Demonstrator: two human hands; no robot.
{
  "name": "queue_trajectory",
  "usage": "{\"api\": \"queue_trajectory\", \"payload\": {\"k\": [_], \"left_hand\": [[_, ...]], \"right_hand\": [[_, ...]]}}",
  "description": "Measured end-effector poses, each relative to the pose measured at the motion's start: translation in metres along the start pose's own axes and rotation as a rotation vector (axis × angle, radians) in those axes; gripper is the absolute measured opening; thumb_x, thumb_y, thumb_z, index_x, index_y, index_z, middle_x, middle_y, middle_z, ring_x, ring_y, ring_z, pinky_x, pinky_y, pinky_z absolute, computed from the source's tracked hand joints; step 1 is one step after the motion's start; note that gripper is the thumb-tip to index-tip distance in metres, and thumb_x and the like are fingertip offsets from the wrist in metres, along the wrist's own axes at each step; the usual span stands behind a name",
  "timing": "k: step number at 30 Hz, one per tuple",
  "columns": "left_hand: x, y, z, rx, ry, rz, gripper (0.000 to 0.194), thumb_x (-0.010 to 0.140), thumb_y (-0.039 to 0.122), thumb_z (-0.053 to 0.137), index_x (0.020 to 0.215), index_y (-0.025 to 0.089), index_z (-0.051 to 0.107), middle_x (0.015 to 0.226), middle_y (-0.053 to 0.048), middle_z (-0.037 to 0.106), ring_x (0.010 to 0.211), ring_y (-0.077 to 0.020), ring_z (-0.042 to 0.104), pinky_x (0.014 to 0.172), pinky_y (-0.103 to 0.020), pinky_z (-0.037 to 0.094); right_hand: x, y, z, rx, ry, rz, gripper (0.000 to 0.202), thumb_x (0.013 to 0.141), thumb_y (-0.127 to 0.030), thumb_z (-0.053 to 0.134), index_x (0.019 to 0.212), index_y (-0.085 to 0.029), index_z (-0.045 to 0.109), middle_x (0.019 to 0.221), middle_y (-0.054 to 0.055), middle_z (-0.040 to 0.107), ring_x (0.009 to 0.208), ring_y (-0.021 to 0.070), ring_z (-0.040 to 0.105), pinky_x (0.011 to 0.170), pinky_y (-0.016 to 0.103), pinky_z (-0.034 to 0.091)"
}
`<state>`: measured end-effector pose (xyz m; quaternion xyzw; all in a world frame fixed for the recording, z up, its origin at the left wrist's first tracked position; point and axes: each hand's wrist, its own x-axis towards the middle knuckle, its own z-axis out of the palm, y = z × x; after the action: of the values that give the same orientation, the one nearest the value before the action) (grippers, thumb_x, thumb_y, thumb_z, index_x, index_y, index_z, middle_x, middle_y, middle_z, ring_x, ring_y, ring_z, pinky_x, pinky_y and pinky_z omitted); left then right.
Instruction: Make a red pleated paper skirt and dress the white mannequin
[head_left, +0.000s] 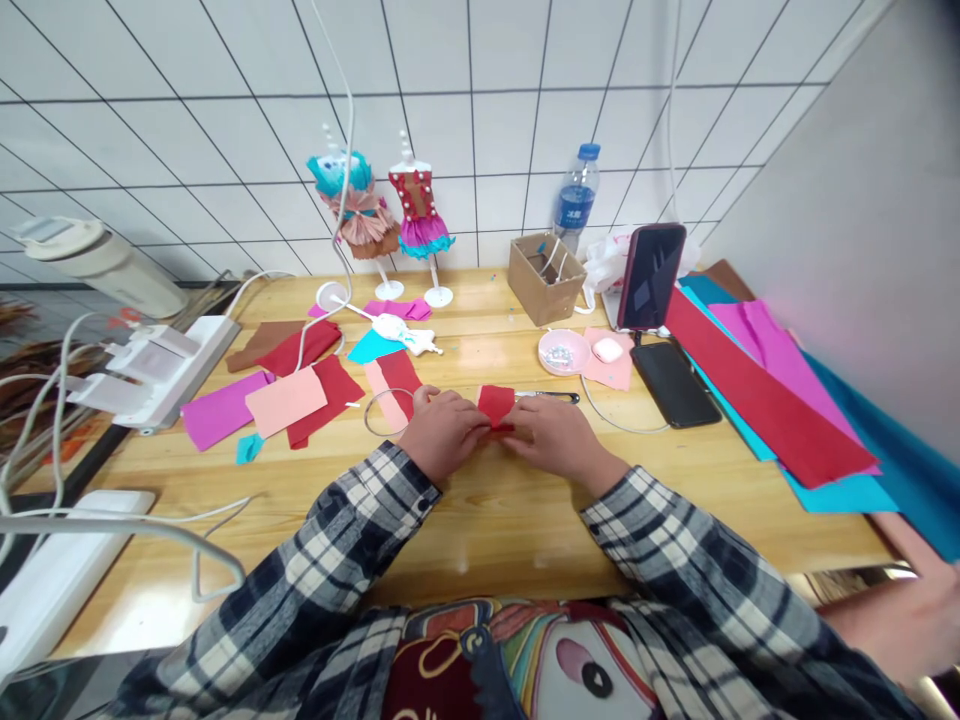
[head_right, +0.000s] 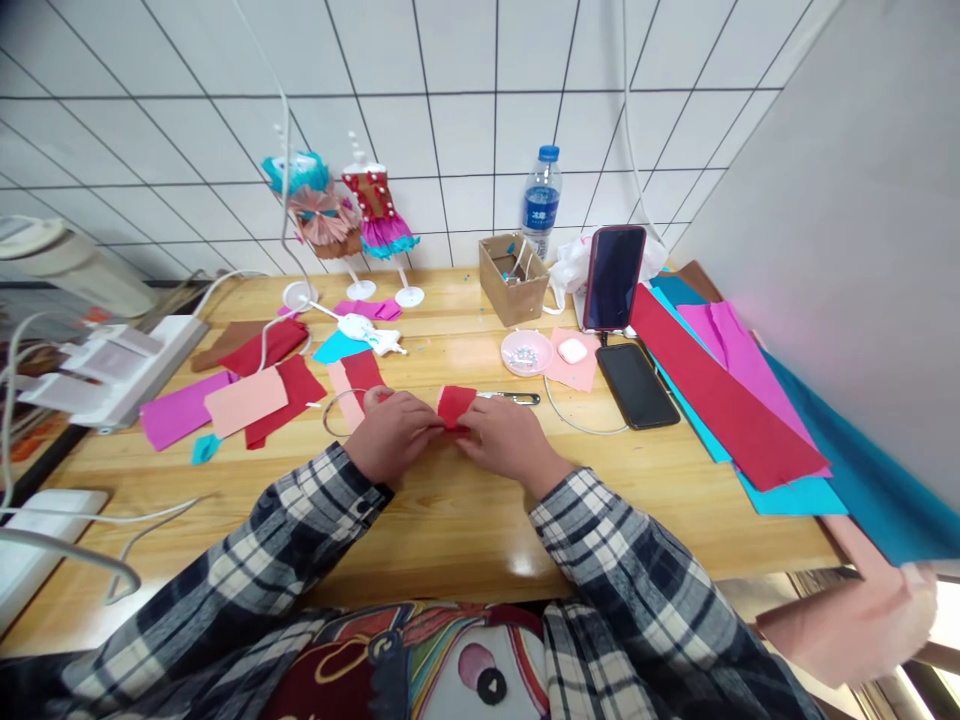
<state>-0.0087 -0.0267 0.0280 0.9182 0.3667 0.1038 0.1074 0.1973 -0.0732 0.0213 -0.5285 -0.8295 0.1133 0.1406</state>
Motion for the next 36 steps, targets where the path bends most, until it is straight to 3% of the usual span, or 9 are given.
{"api": "queue_trajectory", "payload": {"k": [4,12,18,21,26,30,36], "left_hand": [[-0.002,0.004,-0.012,-0.003,-0.002,0.002,0.021,0.092,0.028,0.051,0.091,0.026,0.073,0.092,-0.003,0.074,0.090,-0.0218,0.060,0.089,-0.046,0.027],[-0.009,0.014,-0.042,-0.037,-0.013,-0.012,0.022,0.093,0.031,0.051,0.090,0.026,0.073,0.088,-0.002,0.074,0.087,-0.0204,0.061,0.090,-0.045,0.026],[-0.012,0.018,-0.066,-0.125,-0.073,-0.015,0.021,0.092,0.030,0.052,0.089,0.028,0.073,0.087,0.001,0.075,0.088,-0.0189,0.064,0.092,-0.043,0.026],[-0.012,0.014,-0.067,-0.222,-0.119,-0.020,0.020,0.091,0.034,0.054,0.088,0.027,0.073,0.085,0.002,0.076,0.083,-0.0163,0.066,0.089,-0.037,0.034],[-0.006,0.001,-0.055,-0.442,-0.228,-0.098,0.025,0.089,0.038,0.054,0.093,0.023,0.074,0.091,0.000,0.076,0.083,-0.0161,0.068,0.075,-0.027,0.046],[-0.003,-0.003,-0.050,-0.644,-0.318,-0.189,0.030,0.084,0.045,0.060,0.095,0.020,0.072,0.083,-0.001,0.076,0.078,-0.0163,0.067,0.072,-0.025,0.049],[-0.005,-0.010,-0.051,-1.109,-0.603,-0.286,0.033,0.071,0.047,0.074,0.085,0.017,0.070,0.075,0.001,0.073,0.069,-0.0121,0.063,0.069,-0.023,0.047]], "right_hand": [[0.003,-0.002,-0.003,0.077,0.038,0.061,0.017,0.089,-0.026,0.058,0.095,-0.026,0.073,0.097,0.003,0.071,0.091,0.0180,0.062,0.075,0.028,0.041],[0.004,-0.016,-0.026,0.441,-0.030,0.175,0.019,0.082,-0.030,0.067,0.098,-0.029,0.075,0.085,-0.002,0.073,0.062,0.0105,0.056,0.058,0.023,0.038],[0.005,-0.028,-0.046,0.617,-0.089,0.233,0.013,0.078,-0.024,0.067,0.087,-0.024,0.077,0.074,-0.001,0.074,0.056,0.0093,0.055,0.054,0.022,0.039],[0.009,-0.027,-0.047,0.706,-0.146,0.274,0.013,0.078,-0.025,0.065,0.083,-0.021,0.077,0.073,0.000,0.074,0.058,0.0100,0.058,0.056,0.022,0.041],[0.021,-0.015,-0.028,0.829,-0.161,0.387,0.012,0.075,-0.024,0.065,0.076,-0.017,0.075,0.071,0.001,0.073,0.064,0.0117,0.061,0.060,0.023,0.044],[0.026,-0.018,-0.027,0.910,-0.197,0.501,0.010,0.073,-0.024,0.067,0.075,-0.016,0.074,0.059,-0.003,0.064,0.047,0.0055,0.045,0.046,0.019,0.033],[0.019,-0.030,-0.044,1.149,-0.433,0.524,0.013,0.075,-0.030,0.067,0.077,-0.017,0.068,0.048,-0.010,0.046,0.036,0.0025,0.027,0.036,0.019,0.017]]}}
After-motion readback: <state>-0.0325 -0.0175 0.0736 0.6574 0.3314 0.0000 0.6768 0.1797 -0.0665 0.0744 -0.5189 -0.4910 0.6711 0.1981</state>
